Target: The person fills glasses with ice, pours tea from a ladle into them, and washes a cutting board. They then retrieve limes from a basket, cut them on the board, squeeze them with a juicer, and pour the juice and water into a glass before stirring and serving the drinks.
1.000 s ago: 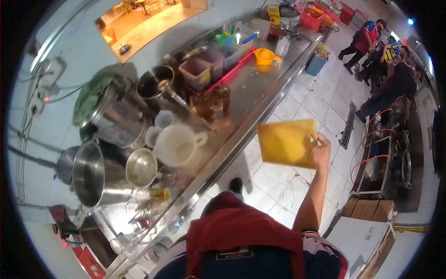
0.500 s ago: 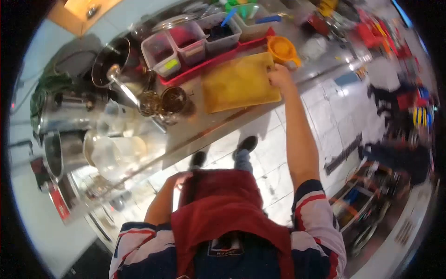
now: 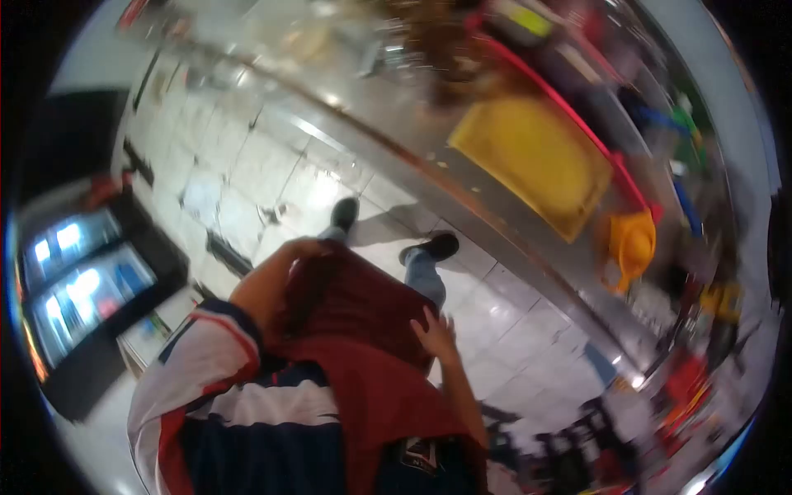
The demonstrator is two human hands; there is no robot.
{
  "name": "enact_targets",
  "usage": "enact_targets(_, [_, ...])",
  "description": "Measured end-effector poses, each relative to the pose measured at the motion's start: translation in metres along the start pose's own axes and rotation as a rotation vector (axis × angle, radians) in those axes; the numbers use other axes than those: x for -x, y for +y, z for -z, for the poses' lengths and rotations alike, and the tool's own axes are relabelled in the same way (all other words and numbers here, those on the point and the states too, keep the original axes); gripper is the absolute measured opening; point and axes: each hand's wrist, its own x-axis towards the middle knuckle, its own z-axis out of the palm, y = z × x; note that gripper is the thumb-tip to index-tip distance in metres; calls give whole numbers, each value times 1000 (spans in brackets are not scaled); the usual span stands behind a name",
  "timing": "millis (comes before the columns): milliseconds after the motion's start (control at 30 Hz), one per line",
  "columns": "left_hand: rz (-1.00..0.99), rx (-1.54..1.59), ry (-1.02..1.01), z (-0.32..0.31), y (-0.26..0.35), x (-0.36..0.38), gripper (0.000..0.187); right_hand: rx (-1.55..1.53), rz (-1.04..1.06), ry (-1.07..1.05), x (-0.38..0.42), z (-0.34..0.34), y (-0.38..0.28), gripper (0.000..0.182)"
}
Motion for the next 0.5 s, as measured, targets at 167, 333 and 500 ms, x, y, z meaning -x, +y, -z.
enact_targets(167, [219,-77,126,-41,-47,-154,85,-130,-1064,-508,20,21,47,79])
enact_targets(333, [163,-21,586,-64,-56,-146,52,641,-570,-798,-106,28,30,43])
enact_targets(500, [26,-131,498,-52,-70,-202,53,287,-48,-602,-305,-71,-90,45])
